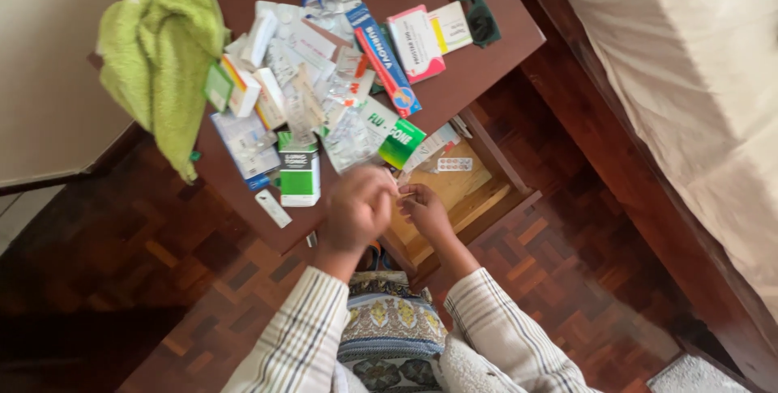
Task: Organizing various pharmaceutical medications and items in a nightstand drawer.
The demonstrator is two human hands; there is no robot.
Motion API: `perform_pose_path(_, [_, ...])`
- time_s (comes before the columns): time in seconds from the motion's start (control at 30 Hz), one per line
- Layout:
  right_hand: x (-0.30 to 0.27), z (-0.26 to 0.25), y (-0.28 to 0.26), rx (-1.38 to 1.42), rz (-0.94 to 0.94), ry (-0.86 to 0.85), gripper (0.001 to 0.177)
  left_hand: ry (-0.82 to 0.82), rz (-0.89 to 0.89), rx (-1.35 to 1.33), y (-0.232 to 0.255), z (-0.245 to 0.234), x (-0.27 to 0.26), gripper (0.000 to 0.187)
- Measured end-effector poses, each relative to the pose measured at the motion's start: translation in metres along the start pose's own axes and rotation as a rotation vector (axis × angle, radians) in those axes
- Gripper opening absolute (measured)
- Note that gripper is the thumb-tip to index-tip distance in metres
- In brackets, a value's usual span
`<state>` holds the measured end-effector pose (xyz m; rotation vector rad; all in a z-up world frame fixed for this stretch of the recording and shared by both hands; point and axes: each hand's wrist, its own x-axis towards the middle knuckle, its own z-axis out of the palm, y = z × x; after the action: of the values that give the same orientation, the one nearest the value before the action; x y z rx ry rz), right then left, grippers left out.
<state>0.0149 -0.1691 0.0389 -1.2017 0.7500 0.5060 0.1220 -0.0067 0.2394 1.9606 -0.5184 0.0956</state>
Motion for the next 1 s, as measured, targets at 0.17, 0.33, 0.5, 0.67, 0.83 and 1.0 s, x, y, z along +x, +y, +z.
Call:
perform_pose_path(0.17, [0.033,-0.056,0.041,-0.712,-0.111,0.313,0.044,-0.287,-0.195,-0.132,-0.002,0.052,-0.047,0.008])
perform_pose_path(0.33, [0.084,-0.109,0.065,-1.275,-0.165,0.380,0.054,-0.618,-0.498,-0.153,-0.056,0.105,-0.107,0.010])
perform_pose_path(0.5, [0.140,-0.146,0.080,-1.508,-0.410,0.466,0.055,-0.728,-0.544,0.108,-0.134,0.139,-0.172,0.018])
perform_pose_path(0.67, [0.158,-0.152,0.086,-1.532,-0.215,0.417,0.037,-0.640,-0.548,0.121,-0.157,0.139,-0.179,0.021])
perform_pose_path(0.83, [0.141,-0.144,0.067,-1.504,-0.163,0.507,0.030,-0.640,-0.603,0.180,-0.170,0.145,-0.185,0.023])
perform_pose_path(1.0, [0.106,-0.130,0.067,-1.239,0.008,0.276,0.035,-0.517,-0.459,0.268,-0.193,0.162,-0.199,0.034])
